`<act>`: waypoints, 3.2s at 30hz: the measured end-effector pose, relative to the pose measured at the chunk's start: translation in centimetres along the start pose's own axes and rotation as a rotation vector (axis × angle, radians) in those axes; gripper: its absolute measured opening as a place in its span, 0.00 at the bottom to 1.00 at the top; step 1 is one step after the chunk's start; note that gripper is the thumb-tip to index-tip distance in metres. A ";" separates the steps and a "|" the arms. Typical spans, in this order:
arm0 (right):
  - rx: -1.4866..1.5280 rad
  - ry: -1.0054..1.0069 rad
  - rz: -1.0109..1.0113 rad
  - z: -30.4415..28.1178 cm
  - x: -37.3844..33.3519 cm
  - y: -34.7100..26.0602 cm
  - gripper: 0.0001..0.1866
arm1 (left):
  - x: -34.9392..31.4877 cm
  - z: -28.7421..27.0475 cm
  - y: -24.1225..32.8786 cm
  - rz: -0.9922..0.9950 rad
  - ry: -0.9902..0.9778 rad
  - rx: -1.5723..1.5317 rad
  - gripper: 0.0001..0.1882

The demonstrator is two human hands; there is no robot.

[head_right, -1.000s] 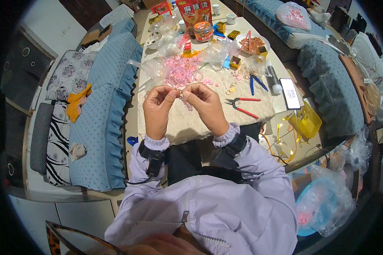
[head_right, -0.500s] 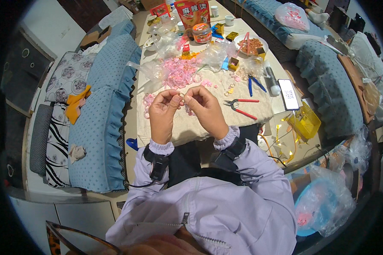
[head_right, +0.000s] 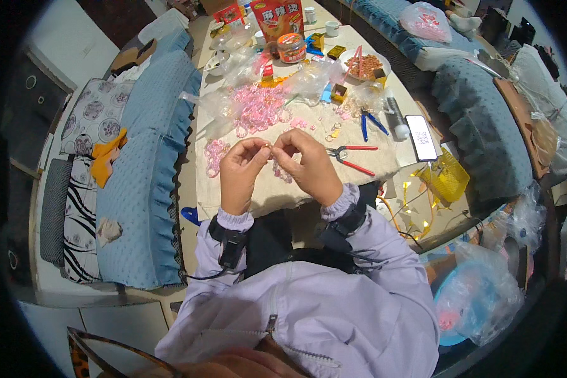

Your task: The person assembles small pink beaded keychains at a table, threading beads onto wire and using pliers to close loops. They repeatedly pick up beads and wire, form loops, and secure them with pliers, placing finished pieces on the table.

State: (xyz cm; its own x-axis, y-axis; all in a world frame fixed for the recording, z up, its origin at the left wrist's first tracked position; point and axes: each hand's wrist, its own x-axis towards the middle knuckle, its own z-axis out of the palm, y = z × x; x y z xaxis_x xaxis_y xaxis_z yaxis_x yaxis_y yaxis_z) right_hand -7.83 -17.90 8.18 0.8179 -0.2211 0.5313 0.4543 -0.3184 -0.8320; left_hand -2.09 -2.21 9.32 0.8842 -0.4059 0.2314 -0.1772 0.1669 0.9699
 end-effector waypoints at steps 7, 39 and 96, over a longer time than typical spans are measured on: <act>0.049 -0.010 0.066 0.3 -0.3 -0.1 0.05 | 0.1 0.0 -0.6 -0.021 -0.008 -0.023 0.08; 0.412 0.095 0.264 1.6 0.1 2.6 0.05 | 1.4 -0.9 -0.7 -0.003 -0.108 -0.010 0.09; -0.534 -0.050 0.194 -0.7 2.5 14.7 0.08 | 0.4 -4.5 -4.3 0.053 0.202 0.221 0.08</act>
State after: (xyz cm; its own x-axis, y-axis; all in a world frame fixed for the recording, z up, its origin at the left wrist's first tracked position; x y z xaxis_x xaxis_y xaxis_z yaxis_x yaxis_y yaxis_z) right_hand 0.68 -23.75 -2.62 0.8900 -0.2822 0.3581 0.0634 -0.7012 -0.7102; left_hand 1.01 0.96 4.95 0.9354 -0.2113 0.2835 -0.2953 -0.0257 0.9551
